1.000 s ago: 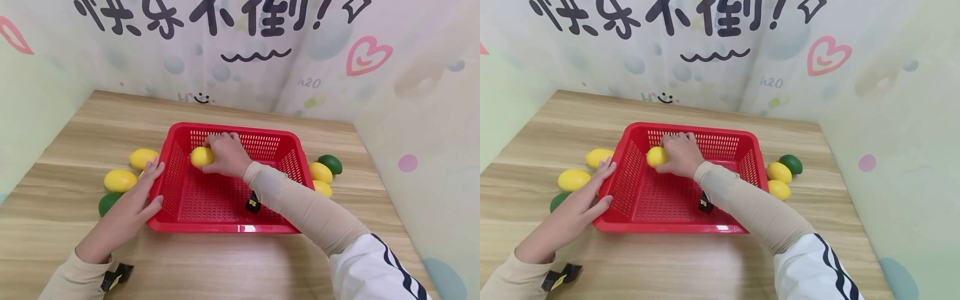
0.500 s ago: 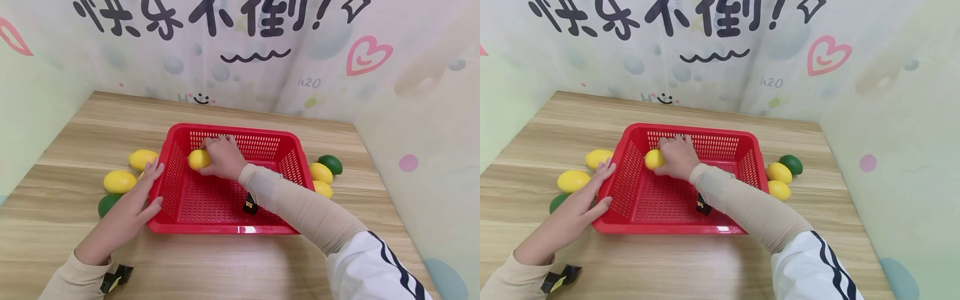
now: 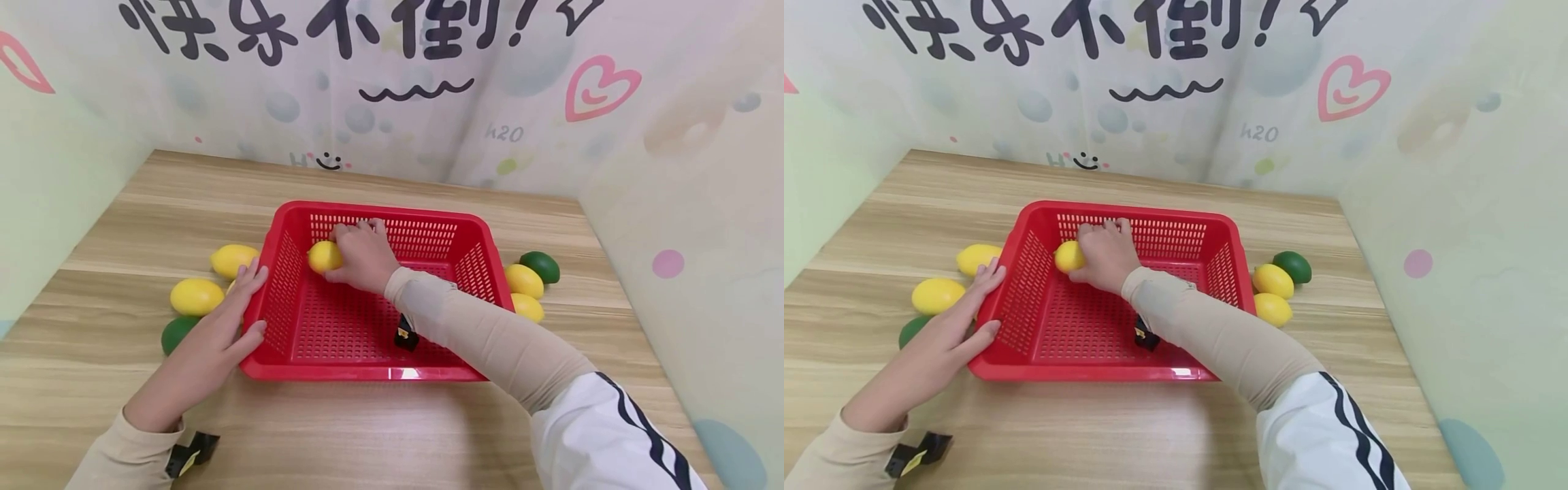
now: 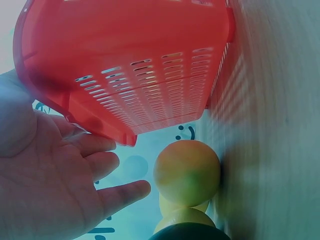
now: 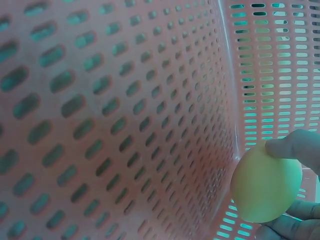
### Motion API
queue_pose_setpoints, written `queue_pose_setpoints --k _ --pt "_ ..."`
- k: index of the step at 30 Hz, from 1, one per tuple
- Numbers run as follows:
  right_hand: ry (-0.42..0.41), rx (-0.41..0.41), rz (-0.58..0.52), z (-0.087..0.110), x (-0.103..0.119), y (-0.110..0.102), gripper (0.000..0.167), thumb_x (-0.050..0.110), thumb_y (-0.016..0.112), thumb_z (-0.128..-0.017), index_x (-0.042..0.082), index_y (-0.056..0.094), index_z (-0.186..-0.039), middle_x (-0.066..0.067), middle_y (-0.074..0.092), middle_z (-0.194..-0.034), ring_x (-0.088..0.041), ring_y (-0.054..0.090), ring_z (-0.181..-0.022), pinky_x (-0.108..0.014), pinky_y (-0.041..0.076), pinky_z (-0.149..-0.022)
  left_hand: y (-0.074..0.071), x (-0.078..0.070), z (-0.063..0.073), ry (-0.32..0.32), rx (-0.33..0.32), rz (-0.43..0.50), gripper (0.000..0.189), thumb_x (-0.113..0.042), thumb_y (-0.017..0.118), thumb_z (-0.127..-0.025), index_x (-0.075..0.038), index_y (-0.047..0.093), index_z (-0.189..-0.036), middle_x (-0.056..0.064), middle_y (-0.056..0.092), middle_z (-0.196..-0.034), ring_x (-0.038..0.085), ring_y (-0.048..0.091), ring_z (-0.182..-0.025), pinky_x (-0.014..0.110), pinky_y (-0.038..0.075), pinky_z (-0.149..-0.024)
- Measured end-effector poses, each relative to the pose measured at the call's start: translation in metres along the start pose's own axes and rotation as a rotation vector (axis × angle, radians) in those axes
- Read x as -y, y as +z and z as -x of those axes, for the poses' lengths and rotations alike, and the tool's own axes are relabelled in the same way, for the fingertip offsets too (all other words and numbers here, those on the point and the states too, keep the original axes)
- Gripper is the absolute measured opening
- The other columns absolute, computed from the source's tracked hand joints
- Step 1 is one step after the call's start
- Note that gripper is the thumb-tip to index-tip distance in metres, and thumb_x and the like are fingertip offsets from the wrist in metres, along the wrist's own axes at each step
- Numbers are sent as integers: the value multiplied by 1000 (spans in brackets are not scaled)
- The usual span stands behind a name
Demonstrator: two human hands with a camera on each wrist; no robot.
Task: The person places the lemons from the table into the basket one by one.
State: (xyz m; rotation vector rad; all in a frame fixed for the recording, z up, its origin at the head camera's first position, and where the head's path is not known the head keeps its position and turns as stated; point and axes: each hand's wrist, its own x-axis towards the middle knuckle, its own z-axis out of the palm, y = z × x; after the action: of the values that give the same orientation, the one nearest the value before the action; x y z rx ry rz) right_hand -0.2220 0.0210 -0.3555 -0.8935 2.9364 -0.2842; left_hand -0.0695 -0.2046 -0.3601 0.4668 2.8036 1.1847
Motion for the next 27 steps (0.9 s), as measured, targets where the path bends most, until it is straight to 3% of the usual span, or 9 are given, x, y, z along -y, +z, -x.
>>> queue_pose_setpoints --k 6,14,27 --pt "5 -3 -14 -2 -1 3 56 46 81 -86 10 67 -126 0 72 -117 -21 59 -102 -49 31 -106 0 1 0 -3 -2 4 75 -15 56 -104 -12 14 -166 8 5 -173 34 6 -158 67 41 -104" --pt "0 -14 -7 -5 -2 8 52 47 81 -87 11 68 -122 1 72 -111 -19 58 -95 -43 34 -92 0 0 0 -11 1 6 76 -15 56 -103 -12 14 -166 9 5 -173 35 7 -158 67 43 -102" --pt "2 -6 -49 -6 0 12 51 46 81 -87 10 66 -119 1 72 -105 -14 63 -88 -37 33 -81 0 0 0 -14 6 7 76 -16 56 -104 -13 13 -167 8 5 -173 34 6 -158 68 42 -103"
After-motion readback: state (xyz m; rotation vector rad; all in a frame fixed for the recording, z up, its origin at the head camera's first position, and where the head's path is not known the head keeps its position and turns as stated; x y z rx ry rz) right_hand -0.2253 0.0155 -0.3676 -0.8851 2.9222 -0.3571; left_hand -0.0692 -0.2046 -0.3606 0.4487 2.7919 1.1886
